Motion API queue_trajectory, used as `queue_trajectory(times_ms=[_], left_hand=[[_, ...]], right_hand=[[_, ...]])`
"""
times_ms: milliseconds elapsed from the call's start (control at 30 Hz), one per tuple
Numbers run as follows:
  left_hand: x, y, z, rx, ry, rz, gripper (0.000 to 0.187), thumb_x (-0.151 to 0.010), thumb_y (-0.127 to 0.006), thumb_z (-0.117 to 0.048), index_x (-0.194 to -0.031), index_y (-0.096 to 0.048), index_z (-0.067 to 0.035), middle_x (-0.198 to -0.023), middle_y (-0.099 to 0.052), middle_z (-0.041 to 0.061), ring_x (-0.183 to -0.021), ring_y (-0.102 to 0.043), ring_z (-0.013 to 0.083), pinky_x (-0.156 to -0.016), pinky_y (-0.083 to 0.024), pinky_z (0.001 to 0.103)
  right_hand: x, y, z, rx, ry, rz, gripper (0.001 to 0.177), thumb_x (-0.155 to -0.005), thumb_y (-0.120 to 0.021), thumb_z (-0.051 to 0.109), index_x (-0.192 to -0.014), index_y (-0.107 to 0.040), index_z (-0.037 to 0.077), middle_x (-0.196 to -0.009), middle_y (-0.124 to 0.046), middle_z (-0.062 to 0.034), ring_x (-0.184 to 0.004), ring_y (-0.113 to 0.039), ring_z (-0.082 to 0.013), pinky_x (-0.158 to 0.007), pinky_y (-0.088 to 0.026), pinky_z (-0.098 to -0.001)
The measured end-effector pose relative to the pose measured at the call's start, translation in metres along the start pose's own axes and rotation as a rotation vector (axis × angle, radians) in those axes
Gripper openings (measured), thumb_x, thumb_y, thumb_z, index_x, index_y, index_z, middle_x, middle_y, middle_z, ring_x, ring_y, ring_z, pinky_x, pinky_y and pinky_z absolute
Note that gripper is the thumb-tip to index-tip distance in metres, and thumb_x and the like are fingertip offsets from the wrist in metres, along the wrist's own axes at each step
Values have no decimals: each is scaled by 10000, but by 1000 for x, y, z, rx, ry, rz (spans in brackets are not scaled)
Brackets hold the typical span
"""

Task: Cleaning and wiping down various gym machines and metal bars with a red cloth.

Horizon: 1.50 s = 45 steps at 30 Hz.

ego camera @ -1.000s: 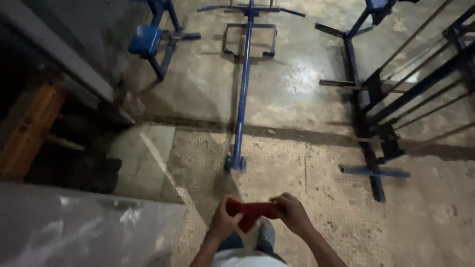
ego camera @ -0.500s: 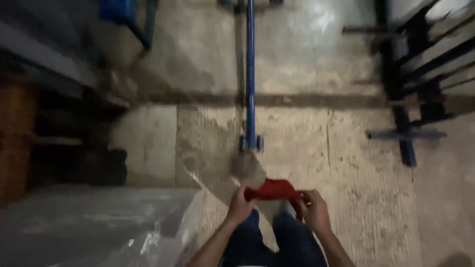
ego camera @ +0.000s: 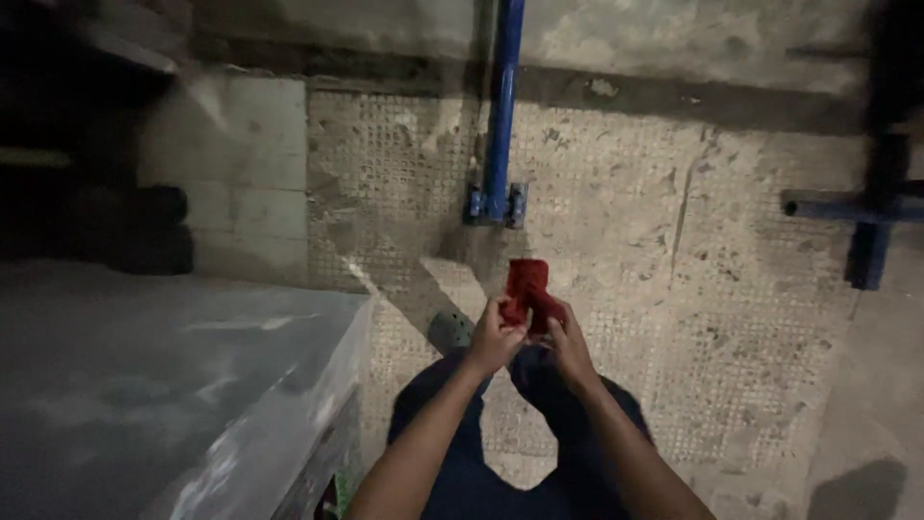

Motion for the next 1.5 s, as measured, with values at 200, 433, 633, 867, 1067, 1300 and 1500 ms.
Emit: queue_trajectory(times_ms=[200,433,633,867,1067,1300,1500], left_hand=[[-121,-14,99,116,-50,150,521,-963,-620,-189,-1431,-429,-62,-1323,-584,96,-1197,-598,222,-987,-506,411],[-310,58,171,310,-444,-123,206,-1056,-560,-152,-1191,-642,-20,-1156,-676,84,-1072,-653,209,-948,-533,388],[-335,114,127,342,-8,-437,422,-1063,-514,-369,-1397,-581,-120,-1291,-602,117,-1168,-599,299,-954,-518,423],[-410,96,137,247,-18,-414,494,-1029,-522,-416,-1395,-560,-86,-1356,-617,120,-1226,-618,303,-1005,-519,457],[-443,92,164,-61,-245,-499,489,-1047,-505,-448,-1363,-614,-92,-1362,-615,137,-1247,-601,331,-1011,-520,460],[-435,78,162,-215,-156,-465,446,-1040,-488,-452,-1345,-624,-156,-1329,-651,95,-1215,-630,309,-1020,-528,463],[-418,63,154,-585,-220,-664,311,-1048,-499,-388,-1237,-695,-238,-1348,-607,56,-1301,-512,295,-1149,-392,469]], right_hand=[[-124,15,-72,106,79,-53,508,-1076,-530,266,-1536,-399,96,-1395,-576,-119,-1216,-603,-230,-971,-533,-348],[-290,2,-77,687,398,-185,474,-921,-619,53,-1392,-587,83,-1145,-699,-176,-985,-701,-350,-831,-571,-437],[-341,-26,-105,1339,723,-62,482,-846,-716,203,-1304,-608,100,-1365,-549,-222,-1221,-547,-439,-1006,-409,-557],[-387,-16,-104,1752,993,199,600,-827,-741,401,-1283,-545,62,-1205,-579,-179,-1143,-584,-376,-1032,-346,-609],[-368,-28,-120,1607,775,-104,513,-896,-728,350,-1273,-552,51,-1243,-585,-216,-1084,-596,-421,-909,-484,-540],[-409,29,-78,1295,770,143,478,-820,-694,232,-1245,-605,32,-1163,-644,-230,-1048,-643,-440,-866,-527,-527],[-416,59,-80,832,692,-102,426,-911,-544,17,-1331,-615,19,-1168,-665,-180,-1004,-703,-278,-770,-608,-374]])
Point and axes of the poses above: each hand's wrist, its own x-axis away from the middle knuckle, its own y-axis out of the back of the hand, z = x × y, the point moved 3 cm from there along -x, towards the middle knuckle
